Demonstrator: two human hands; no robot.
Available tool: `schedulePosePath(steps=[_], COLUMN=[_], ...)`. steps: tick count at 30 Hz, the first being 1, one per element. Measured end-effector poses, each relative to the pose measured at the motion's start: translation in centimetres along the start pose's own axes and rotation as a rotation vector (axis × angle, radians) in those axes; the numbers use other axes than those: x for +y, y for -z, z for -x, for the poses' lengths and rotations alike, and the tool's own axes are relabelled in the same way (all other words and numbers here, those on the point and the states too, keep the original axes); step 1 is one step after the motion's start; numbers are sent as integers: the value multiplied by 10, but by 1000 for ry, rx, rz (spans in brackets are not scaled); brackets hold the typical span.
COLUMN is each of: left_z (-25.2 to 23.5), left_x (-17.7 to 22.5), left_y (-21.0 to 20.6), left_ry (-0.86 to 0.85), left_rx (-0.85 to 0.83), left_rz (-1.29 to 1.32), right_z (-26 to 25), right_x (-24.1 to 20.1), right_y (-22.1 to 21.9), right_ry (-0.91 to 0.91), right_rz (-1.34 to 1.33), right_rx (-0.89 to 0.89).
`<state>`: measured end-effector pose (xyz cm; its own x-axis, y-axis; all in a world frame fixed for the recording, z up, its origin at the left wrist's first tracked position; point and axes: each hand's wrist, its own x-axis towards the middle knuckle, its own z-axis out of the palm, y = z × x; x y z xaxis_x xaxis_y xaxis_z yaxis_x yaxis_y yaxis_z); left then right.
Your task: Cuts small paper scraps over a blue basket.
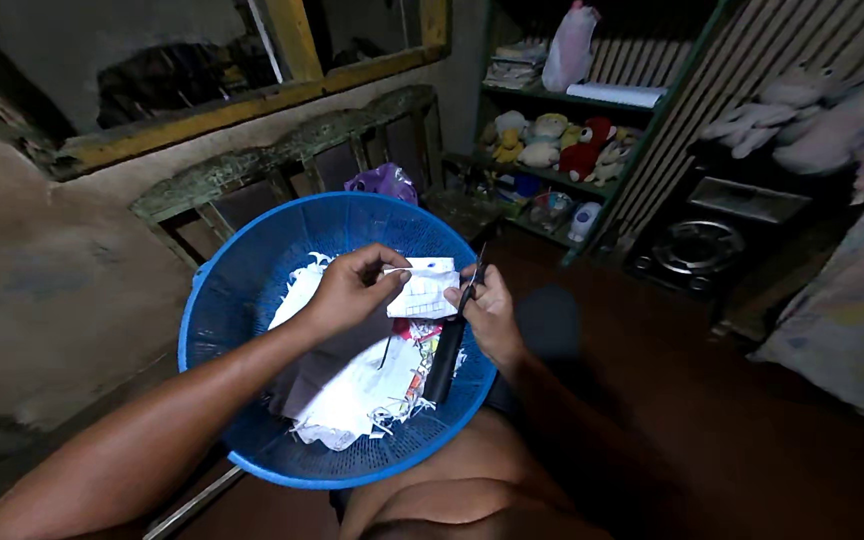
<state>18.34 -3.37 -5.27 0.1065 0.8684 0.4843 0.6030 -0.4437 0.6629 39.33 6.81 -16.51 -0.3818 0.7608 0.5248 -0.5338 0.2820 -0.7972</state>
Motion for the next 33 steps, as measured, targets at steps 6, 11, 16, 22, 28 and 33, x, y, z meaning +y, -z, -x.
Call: schedulePosePath(steps=[6, 11, 16, 22, 28, 33], left_z=[-2, -2, -1, 2, 5, 3], left_x=[0, -4, -18, -22, -21, -33], left_y=[-1, -1, -1, -3, -11, -1], left_ry=[9, 112, 94, 79, 63, 15], left_rx=[2, -97, -152, -221, -314, -251], left_rz=[21, 3, -65, -14, -166, -219], right_z=[-4, -1, 1, 1, 3, 4], right_x=[5, 3, -9, -11, -6, -6], right_y=[4, 2, -4, -2, -9, -11], right_ry=[-1, 28, 65, -15, 33, -18], right_rz=[-70, -26, 83, -46, 39, 46], right_rx=[24, 7, -25, -23, -113, -207])
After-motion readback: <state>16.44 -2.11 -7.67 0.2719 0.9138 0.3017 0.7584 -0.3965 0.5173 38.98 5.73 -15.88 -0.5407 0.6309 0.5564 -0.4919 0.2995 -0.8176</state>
